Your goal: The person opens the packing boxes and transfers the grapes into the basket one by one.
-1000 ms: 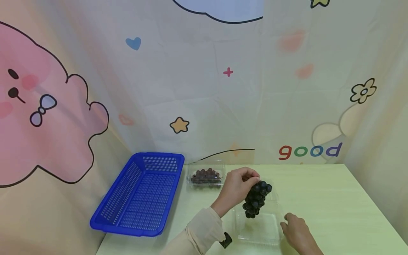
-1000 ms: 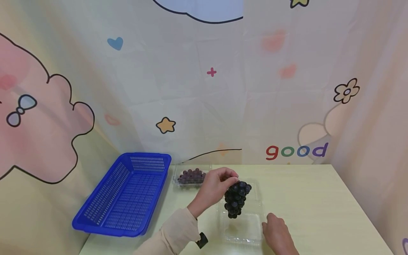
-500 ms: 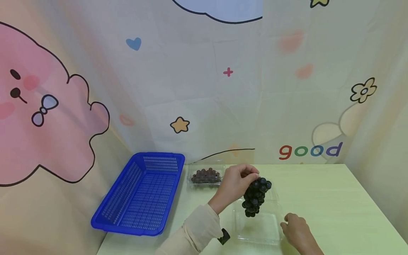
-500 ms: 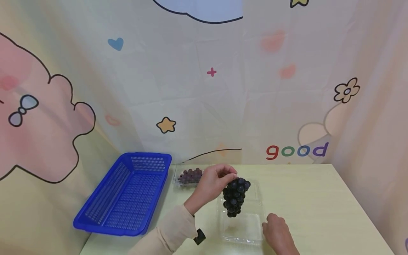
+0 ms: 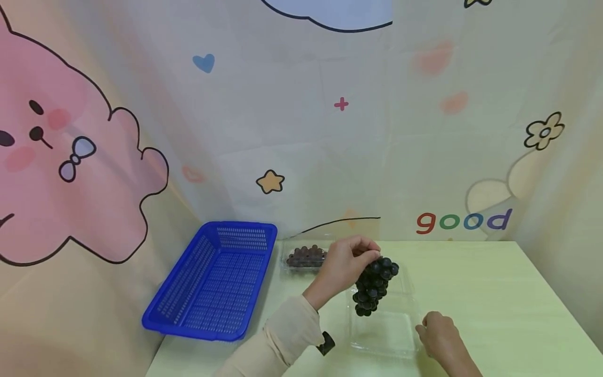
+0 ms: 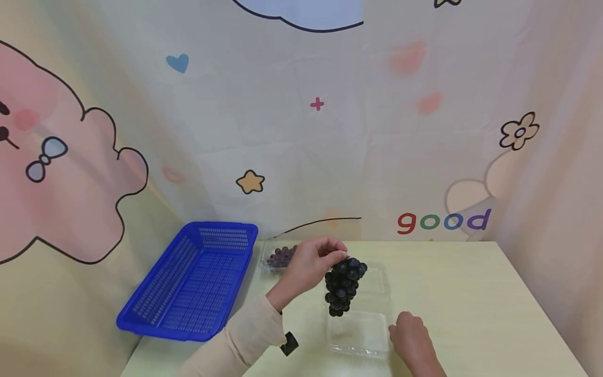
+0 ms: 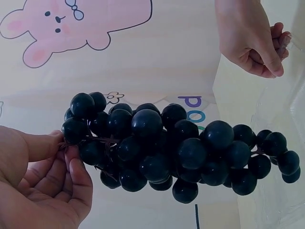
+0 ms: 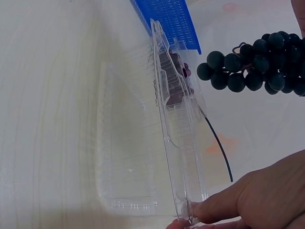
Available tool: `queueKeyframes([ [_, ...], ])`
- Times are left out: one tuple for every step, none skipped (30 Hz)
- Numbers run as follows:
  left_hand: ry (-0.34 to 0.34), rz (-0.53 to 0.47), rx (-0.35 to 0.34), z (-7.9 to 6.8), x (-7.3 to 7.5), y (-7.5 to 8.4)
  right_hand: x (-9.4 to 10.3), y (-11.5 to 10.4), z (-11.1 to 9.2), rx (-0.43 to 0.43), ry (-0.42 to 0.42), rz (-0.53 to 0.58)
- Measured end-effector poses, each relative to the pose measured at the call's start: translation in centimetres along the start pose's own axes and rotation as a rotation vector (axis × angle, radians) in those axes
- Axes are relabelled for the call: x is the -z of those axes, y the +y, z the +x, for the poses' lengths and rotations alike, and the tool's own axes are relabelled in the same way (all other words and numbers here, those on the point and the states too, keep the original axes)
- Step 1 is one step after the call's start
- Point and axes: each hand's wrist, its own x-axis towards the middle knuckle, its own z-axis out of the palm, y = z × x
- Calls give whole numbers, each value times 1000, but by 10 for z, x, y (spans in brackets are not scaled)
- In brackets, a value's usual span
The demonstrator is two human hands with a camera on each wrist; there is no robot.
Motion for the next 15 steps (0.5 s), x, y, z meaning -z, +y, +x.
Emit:
queueKeyframes([
  [-5,-3,2,0,0,1,0,0,0,-10,-2,4],
  [-8,-3,3,1,1,2,1,0,-1,-14,-2,5],
  [-11,-2,5,1,2,3,1,0,-1,-15,-1,2],
  [-13,-3,6,1,3,3,1,0,-1,-17,-1,2],
  [-13,-5,6,2,4,4,1,0,-1,-16,2,1],
  [-13,-8,6,2,5,4,1,-1,-1,-9,6,0],
  [-11,-6,4,3,6,5,1,0,-1,-7,10,1],
  [-8,-3,3,3,8,5,1,0,-2,-4,12,6],
  [-8,1,3,3,9,5,0,0,-2,-3,13,13],
  [-7,5,3,3,11,5,0,0,-2,-3,12,21],
  [-5,7,6,3,12,5,0,0,-2,-1,13,28],
  [-4,8,11,3,14,5,-1,0,-2,-1,10,35],
  [-1,10,14,3,16,5,-1,0,-2,-6,8,40],
  [2,9,18,3,17,4,-1,0,-3,-7,9,43],
  [6,7,24,2,19,4,-1,0,-3,-10,12,44],
])
